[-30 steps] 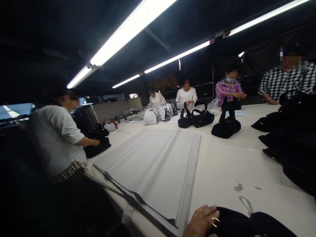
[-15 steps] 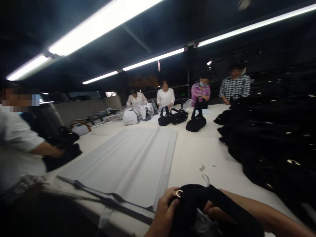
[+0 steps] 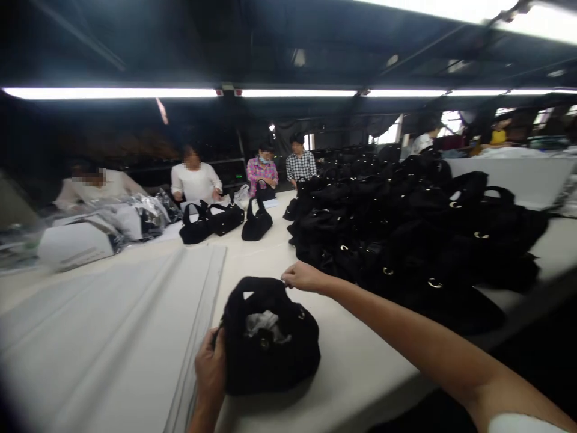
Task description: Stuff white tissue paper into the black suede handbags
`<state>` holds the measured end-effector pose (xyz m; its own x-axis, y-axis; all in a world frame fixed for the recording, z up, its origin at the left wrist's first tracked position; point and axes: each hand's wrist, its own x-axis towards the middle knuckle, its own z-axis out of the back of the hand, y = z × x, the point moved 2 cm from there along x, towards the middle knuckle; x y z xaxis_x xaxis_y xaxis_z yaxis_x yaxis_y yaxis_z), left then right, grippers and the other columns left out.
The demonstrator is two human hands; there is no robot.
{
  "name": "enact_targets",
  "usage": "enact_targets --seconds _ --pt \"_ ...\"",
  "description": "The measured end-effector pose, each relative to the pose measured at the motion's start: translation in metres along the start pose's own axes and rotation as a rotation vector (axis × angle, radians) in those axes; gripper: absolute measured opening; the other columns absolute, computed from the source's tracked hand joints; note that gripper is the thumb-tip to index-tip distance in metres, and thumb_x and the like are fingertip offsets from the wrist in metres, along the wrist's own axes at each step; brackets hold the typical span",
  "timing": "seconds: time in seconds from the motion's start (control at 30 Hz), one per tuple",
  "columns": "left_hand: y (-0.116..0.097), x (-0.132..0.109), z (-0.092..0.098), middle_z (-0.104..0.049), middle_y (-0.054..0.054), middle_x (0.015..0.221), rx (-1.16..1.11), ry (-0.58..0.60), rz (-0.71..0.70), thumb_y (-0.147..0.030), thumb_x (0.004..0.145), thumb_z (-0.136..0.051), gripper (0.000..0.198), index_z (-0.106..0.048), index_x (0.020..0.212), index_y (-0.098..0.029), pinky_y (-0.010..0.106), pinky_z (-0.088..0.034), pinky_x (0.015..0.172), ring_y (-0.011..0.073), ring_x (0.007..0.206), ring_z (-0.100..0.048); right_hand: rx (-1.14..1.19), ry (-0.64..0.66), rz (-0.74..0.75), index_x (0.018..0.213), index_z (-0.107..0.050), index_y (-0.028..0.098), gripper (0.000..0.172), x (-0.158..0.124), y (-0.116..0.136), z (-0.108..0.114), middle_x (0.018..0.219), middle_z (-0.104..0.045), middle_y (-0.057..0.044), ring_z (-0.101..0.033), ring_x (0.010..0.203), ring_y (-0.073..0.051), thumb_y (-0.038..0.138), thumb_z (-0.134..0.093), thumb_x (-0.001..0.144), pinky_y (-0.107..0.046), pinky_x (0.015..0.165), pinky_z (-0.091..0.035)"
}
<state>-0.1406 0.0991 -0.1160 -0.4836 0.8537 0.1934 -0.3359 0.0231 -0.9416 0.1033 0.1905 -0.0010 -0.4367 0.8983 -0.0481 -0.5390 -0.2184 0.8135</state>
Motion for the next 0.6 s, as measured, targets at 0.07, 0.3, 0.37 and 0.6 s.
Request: enact_targets --seconds 0.07,0.3,0.37,0.6 --pt "0.010 0.001 0.002 -0.071 0.009 0.101 0.072 0.006 0.040 -0.056 0.084 -0.050 0.044 -0.064 0.101 -0.018 0.045 -0.049 0.089 0.0336 0.102 -0.064 0.051 -0.021 -0.090 0.109 -0.074 0.010 0.034 -0.007 -0.018 0.002 0.094 -0.074 -0.012 -0.068 0.087 -0.021 0.020 -0.055 0.082 -0.031 0.077 -0.053" --pt "0.021 0.001 0.001 -0.067 0.010 0.111 0.266 -0.048 0.009 -0.056 0.087 -0.044 0.046 -0.062 0.109 -0.019 0.039 -0.045 0.090 0.0285 0.107 -0.060 0.398 0.220 0.039 0.129 -0.062 0.022 0.055 -0.048 -0.025 -0.020 0.116 -0.068 -0.001 -0.060 0.110 -0.019 0.016 -0.062 0.075 -0.027 0.094 -0.046" --pt "0.023 0.002 -0.002 -0.068 0.009 0.103 0.284 -0.094 -0.002 -0.055 0.084 -0.045 0.044 -0.063 0.104 -0.020 0.038 -0.047 0.084 0.0277 0.100 -0.062 0.328 0.197 0.049 0.136 -0.054 0.025 0.070 -0.052 -0.019 -0.027 0.122 -0.065 -0.001 -0.058 0.114 -0.022 0.024 -0.074 0.069 -0.029 0.094 -0.047" --pt "0.031 0.008 0.000 -0.061 0.004 0.079 0.321 -0.201 0.007 -0.057 0.078 -0.048 0.040 -0.064 0.091 -0.022 0.038 -0.043 0.072 0.0275 0.082 -0.058 -0.084 -0.329 0.087 0.115 -0.061 0.023 0.055 -0.029 -0.040 -0.055 0.104 -0.067 -0.004 -0.064 0.092 -0.024 0.036 -0.078 0.065 -0.033 0.078 -0.051"
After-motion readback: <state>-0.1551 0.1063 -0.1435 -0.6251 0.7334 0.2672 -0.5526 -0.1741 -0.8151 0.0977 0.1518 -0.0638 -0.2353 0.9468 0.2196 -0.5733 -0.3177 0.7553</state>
